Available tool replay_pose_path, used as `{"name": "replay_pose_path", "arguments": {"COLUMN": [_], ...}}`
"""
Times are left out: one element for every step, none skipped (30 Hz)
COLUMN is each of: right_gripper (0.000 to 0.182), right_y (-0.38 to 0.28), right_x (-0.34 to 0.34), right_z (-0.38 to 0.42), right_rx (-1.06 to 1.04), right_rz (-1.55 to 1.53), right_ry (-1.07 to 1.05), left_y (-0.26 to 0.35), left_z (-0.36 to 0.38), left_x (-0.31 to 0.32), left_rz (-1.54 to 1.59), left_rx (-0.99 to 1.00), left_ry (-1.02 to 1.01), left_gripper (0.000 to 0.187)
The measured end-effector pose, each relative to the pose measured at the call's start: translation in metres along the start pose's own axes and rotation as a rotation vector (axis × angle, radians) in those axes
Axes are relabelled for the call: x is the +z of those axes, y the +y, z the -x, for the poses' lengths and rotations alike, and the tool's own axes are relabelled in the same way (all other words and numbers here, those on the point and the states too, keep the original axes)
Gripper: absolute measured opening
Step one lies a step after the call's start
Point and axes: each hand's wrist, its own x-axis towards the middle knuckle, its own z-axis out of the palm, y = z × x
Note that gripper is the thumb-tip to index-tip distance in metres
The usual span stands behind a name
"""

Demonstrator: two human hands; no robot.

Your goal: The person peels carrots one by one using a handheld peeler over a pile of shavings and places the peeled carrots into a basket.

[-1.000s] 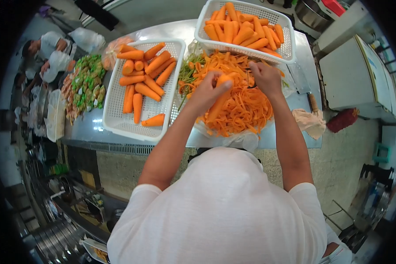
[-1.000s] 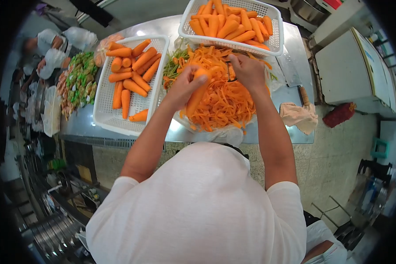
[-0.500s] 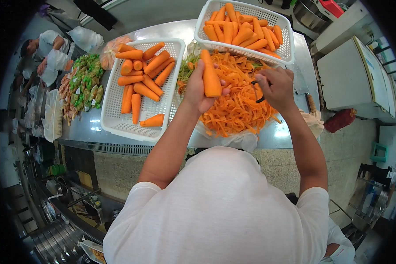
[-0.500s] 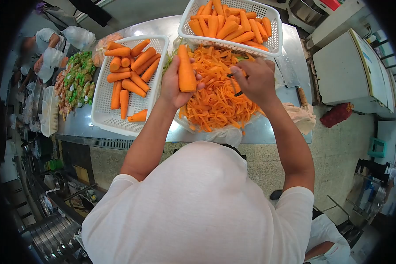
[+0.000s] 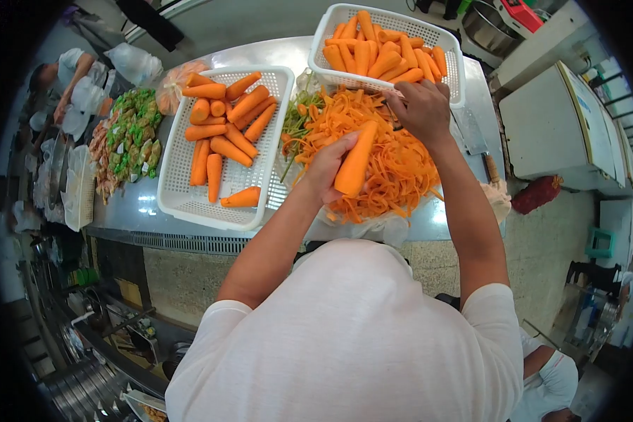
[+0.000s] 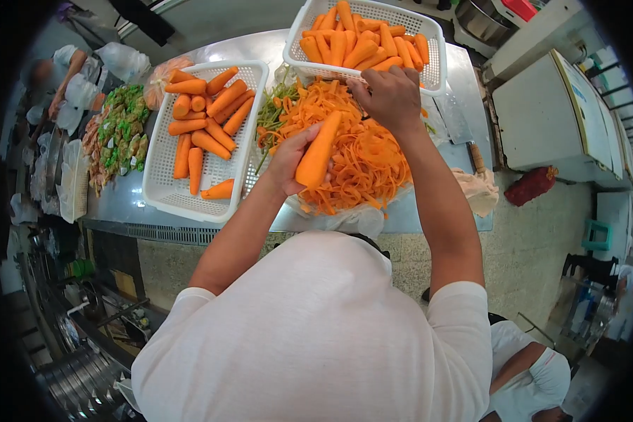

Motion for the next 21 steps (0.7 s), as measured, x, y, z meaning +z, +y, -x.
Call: {"name": "replay_pose_path", "arguments": {"right_gripper": [0.033, 0.033, 0.033, 0.033, 0.033, 0.033, 0.033, 0.033, 0.034, 0.035, 0.035, 0.035, 0.035, 0.035, 0.034, 0.034, 0.032, 0.032, 0.032, 0.033, 0.033], "right_y": [-0.013, -0.031, -0.051, -0.065, -0.072, -0.077, -0.079, -0.068, -0.045, -0.029, -0.022, -0.018, -0.016, -0.020, -0.040, -0.059, -0.073, -0.075, -0.073, -0.070, -0.058], "right_x": [-0.011, -0.021, -0.031, -0.034, -0.030, -0.025, -0.021, -0.011, 0.006, 0.014, 0.013, 0.010, 0.009, 0.008, -0.010, -0.023, -0.029, -0.022, -0.009, 0.000, 0.009], "right_z": [-0.001, 0.003, 0.008, 0.009, 0.007, 0.009, 0.013, 0.010, -0.001, -0.003, 0.002, -0.002, -0.007, -0.004, -0.003, -0.001, 0.003, 0.002, 0.002, 0.003, -0.004], "right_rx": [-0.018, -0.033, -0.116, -0.196, -0.199, -0.246, -0.285, -0.273, -0.201, -0.126, -0.119, -0.058, -0.005, -0.016, -0.065, -0.112, -0.191, -0.193, -0.207, -0.213, -0.206], "right_rz": [-0.013, -0.022, -0.071, -0.116, -0.116, -0.121, -0.126, -0.123, -0.065, -0.009, -0.005, 0.007, 0.016, 0.012, -0.059, -0.128, -0.130, -0.127, -0.141, -0.155, -0.151], "right_ry": [0.031, 0.027, 0.019, 0.014, 0.016, -0.005, -0.029, -0.028, -0.017, -0.011, -0.012, 0.009, 0.030, 0.023, 0.026, 0.034, -0.012, -0.011, -0.016, -0.026, -0.022], "left_y": [-0.001, -0.002, -0.002, 0.001, 0.003, 0.002, 0.000, -0.002, 0.000, 0.000, -0.001, 0.000, 0.000, -0.004, -0.007, -0.005, -0.004, -0.001, 0.003, 0.003, 0.003], "left_z": [-0.004, -0.009, -0.018, -0.030, -0.037, -0.039, -0.037, -0.037, -0.032, -0.021, -0.014, -0.016, -0.019, -0.020, -0.026, -0.037, -0.043, -0.042, -0.038, -0.033, -0.031], "left_x": [-0.002, -0.004, -0.005, -0.004, -0.005, -0.013, -0.022, -0.031, -0.027, -0.018, -0.012, -0.015, -0.020, -0.025, -0.030, -0.034, -0.036, -0.033, -0.027, -0.024, -0.026], "left_rz": [0.033, 0.068, 0.078, 0.191, 0.300, 0.297, 0.211, 0.125, 0.117, 0.073, 0.029, 0.026, 0.062, 0.108, 0.123, 0.186, 0.244, 0.244, 0.182, 0.121, 0.116], "left_rx": [0.076, 0.150, 0.159, 0.190, 0.216, 0.217, 0.207, 0.193, 0.183, 0.136, 0.097, 0.100, 0.122, 0.143, 0.150, 0.165, 0.176, 0.176, 0.188, 0.190, 0.183], "left_ry": [0.037, 0.076, 0.081, 0.178, 0.271, 0.267, 0.149, 0.030, 0.025, 0.034, 0.044, 0.040, 0.026, 0.018, 0.023, 0.059, 0.093, 0.090, 0.023, -0.042, -0.045], "left_gripper": [0.038, 0.039, 0.039, 0.038, 0.038, 0.038, 0.038, 0.038, 0.038, 0.037, 0.035, 0.035, 0.035, 0.035, 0.035, 0.036, 0.037, 0.037, 0.037, 0.037, 0.037]}}
